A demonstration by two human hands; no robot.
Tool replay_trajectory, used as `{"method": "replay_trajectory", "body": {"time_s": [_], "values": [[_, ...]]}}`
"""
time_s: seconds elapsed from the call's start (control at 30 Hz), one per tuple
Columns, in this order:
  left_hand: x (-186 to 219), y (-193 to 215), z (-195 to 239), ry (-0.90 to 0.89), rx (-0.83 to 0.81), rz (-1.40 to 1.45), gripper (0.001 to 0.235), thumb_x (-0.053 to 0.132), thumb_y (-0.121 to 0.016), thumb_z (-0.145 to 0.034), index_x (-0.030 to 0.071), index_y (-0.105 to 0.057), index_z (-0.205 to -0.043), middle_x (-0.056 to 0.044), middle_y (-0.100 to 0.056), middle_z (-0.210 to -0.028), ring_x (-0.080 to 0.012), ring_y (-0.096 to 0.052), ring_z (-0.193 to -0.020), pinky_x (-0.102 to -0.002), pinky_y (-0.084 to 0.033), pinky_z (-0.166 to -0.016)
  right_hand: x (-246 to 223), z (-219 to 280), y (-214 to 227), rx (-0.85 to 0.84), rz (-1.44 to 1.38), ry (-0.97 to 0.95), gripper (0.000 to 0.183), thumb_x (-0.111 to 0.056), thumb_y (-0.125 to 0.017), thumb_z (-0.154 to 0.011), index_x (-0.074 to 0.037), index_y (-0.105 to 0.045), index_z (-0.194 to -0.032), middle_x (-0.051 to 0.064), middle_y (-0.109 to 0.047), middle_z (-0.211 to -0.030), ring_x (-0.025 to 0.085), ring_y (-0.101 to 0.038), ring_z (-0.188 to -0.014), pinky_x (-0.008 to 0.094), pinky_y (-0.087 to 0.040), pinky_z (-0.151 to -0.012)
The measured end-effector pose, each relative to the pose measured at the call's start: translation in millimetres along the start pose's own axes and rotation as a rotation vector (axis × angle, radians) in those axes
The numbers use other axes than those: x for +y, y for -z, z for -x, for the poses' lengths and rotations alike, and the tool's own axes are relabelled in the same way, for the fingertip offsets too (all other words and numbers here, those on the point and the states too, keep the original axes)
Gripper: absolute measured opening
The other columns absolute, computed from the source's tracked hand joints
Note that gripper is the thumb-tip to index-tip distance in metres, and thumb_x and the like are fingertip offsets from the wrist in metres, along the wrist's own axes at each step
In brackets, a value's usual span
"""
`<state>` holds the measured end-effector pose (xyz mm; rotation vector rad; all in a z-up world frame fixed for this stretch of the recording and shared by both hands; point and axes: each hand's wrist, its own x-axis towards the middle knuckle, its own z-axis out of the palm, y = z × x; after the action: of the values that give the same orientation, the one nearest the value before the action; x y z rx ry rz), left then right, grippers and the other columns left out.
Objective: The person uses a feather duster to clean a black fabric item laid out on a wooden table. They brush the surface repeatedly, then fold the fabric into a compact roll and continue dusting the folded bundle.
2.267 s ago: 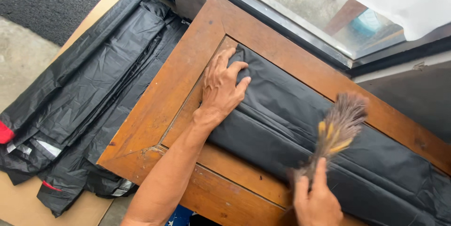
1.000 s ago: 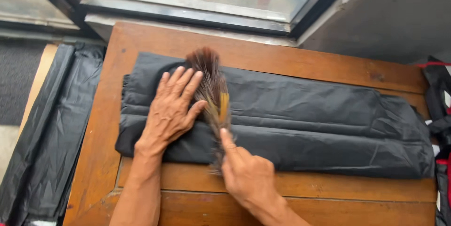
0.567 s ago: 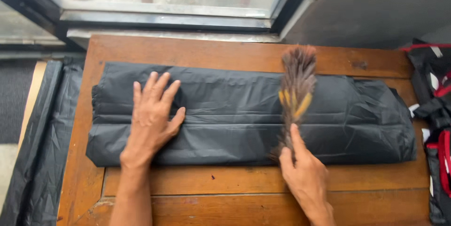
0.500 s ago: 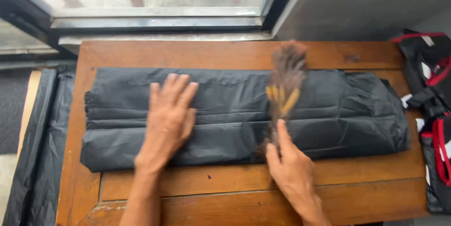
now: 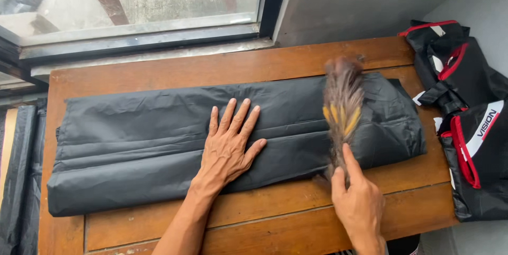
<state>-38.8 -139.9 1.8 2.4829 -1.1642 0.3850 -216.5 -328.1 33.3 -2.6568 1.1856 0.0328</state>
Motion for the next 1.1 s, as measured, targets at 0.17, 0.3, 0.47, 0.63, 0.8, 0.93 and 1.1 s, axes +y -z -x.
{"method": "replay_trajectory", "body": {"time_s": [0.17,0.3,0.47,0.63,0.8,0.93,1.1], "values": [[-0.7,2.4,-2.3,-0.031,0.010,-0.007,0.060,0.049,-0.049,-0.094,0.012,-0.045,-0.141,-0.009,-0.038,-0.150,-0.0306,-0.028,-0.141,-0.053,-0.016,-0.115,-11.2,30.3,-12.2,0.127,-0.292,0.472,0.049,-0.027,-0.058,-0.084,-0.027,-0.054,-0.133,-0.003,-0.073,-0.108,0.018,-0.071,-0.063,0.037,-0.054,-0.064],[0.2,3.2,-2.0,-0.044,0.014,0.016,0.048,0.037,-0.053,-0.088,0.008,-0.052,-0.125,-0.013,-0.046,-0.136,-0.0348,-0.035,-0.136,-0.055,-0.019,-0.114,3.3,19.4,-11.1,-0.011,-0.135,0.376,0.047,-0.032,-0.053,-0.085,-0.044,-0.051,-0.130,-0.004,-0.075,-0.092,0.025,-0.066,-0.058,0.042,-0.051,-0.052],[-0.1,2.5,-0.8,-0.015,-0.002,0.007,0.059,0.048,-0.050,-0.094,0.012,-0.047,-0.140,-0.010,-0.039,-0.149,-0.0322,-0.030,-0.140,-0.055,-0.019,-0.114,33.5,-2.9,-1.2,0.087,0.126,-0.026,0.051,-0.037,-0.049,-0.089,-0.049,-0.048,-0.138,0.018,-0.071,-0.084,0.046,-0.066,-0.075,0.056,-0.052,-0.063],[-1.3,0.2,-0.5,-0.019,0.008,0.013,0.059,0.048,-0.051,-0.094,0.012,-0.046,-0.141,-0.010,-0.039,-0.149,-0.0321,-0.030,-0.141,-0.054,-0.017,-0.115,11.2,26.1,-9.3,0.202,-0.219,0.422,0.047,-0.024,-0.057,-0.087,-0.024,-0.055,-0.134,-0.003,-0.069,-0.117,0.023,-0.069,-0.067,0.037,-0.052,-0.062],[-2.2,-2.5,0.2,-0.043,0.027,0.048,0.037,0.032,-0.055,-0.083,0.005,-0.059,-0.107,-0.015,-0.051,-0.119,-0.0373,-0.039,-0.130,-0.057,-0.019,-0.114,3.0,40.4,-23.5,0.091,-0.166,0.555,0.044,-0.025,-0.056,-0.083,-0.035,-0.058,-0.126,-0.010,-0.066,-0.079,0.017,-0.056,-0.049,0.036,-0.049,-0.047],[-1.4,-0.6,0.7,-0.007,0.005,0.032,0.058,0.047,-0.052,-0.094,0.013,-0.046,-0.141,-0.010,-0.038,-0.150,-0.0330,-0.030,-0.141,-0.056,-0.018,-0.115,26.7,11.4,-6.4,-0.062,0.110,0.030,0.047,-0.044,-0.045,-0.089,-0.057,-0.044,-0.135,0.002,-0.050,-0.042,0.020,-0.052,-0.044,0.034,-0.044,-0.049],[-0.2,2.8,-0.1,-0.014,0.033,0.039,0.057,0.047,-0.052,-0.094,0.011,-0.049,-0.138,-0.010,-0.040,-0.148,-0.0329,-0.031,-0.140,-0.055,-0.017,-0.115,21.1,1.9,9.8,0.016,0.084,-0.018,0.050,-0.037,-0.049,-0.087,-0.048,-0.049,-0.137,0.018,-0.070,-0.072,0.041,-0.065,-0.071,0.051,-0.051,-0.065]]}}
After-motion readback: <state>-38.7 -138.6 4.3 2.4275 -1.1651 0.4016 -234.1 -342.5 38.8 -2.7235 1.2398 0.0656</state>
